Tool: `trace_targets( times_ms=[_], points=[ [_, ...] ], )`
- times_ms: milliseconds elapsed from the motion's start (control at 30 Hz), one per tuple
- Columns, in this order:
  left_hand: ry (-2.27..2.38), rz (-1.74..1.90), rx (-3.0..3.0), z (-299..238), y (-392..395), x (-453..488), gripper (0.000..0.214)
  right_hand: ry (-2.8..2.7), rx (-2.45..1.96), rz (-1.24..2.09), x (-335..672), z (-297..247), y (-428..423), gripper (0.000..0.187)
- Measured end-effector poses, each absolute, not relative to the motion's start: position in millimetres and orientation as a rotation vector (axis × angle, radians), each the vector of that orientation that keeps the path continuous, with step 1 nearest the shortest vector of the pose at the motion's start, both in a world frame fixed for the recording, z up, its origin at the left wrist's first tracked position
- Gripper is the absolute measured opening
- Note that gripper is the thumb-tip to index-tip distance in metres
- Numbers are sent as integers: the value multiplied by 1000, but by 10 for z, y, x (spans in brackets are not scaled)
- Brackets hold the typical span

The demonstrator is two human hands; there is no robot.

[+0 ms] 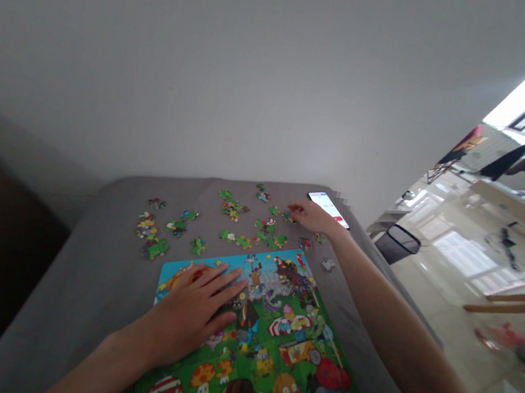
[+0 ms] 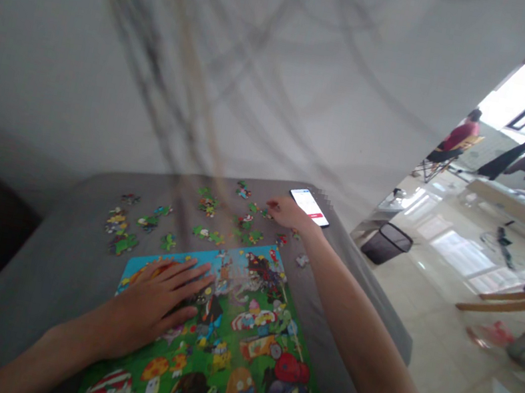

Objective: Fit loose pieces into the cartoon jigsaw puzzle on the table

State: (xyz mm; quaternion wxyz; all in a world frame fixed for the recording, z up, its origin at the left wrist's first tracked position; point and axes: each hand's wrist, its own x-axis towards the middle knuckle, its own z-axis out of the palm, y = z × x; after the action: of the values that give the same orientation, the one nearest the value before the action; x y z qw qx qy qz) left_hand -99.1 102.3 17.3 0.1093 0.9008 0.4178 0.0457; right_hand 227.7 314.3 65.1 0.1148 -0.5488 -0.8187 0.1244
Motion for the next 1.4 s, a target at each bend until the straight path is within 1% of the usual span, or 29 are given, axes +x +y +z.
trace_targets(
  times_ms=[300,467,533,667,933,1100,1167,1233,1333,1400],
  points=[
    [1225,172,2665,150,1035,-1009,65,-2405,-1489,338,2296,558,3002,31],
    [1215,160,2649,192,1036,-1023,63,-2368,-1386,324,2320,569,2768,37],
    [1214,165,2650,192,1039,-1033,62,-2368,-1307,365,2330,546,2641,39],
    [1225,165,2657,158,1048,-1068,64,-2344,-1132,495,2354,478,2411,37],
    [1288,229,2658,96,1065,-1186,60,-2253,-1060,645,2456,494,2132,43],
    [1284,204,2693,105,1057,-1193,63,-2405,-960,740,2415,569,1970,47],
    [1283,188,2708,121,1056,-1184,64,-2467,-828,814,2378,589,1916,46],
    [1282,174,2723,139,1056,-1175,66,-2493,-679,952,2359,611,1873,40],
    [1275,170,2747,155,1055,-1170,68,-2488,-548,1276,2375,656,1837,32],
    [1274,159,2759,153,1056,-1181,65,-2483,-516,1527,2401,687,1833,29]
  ],
)
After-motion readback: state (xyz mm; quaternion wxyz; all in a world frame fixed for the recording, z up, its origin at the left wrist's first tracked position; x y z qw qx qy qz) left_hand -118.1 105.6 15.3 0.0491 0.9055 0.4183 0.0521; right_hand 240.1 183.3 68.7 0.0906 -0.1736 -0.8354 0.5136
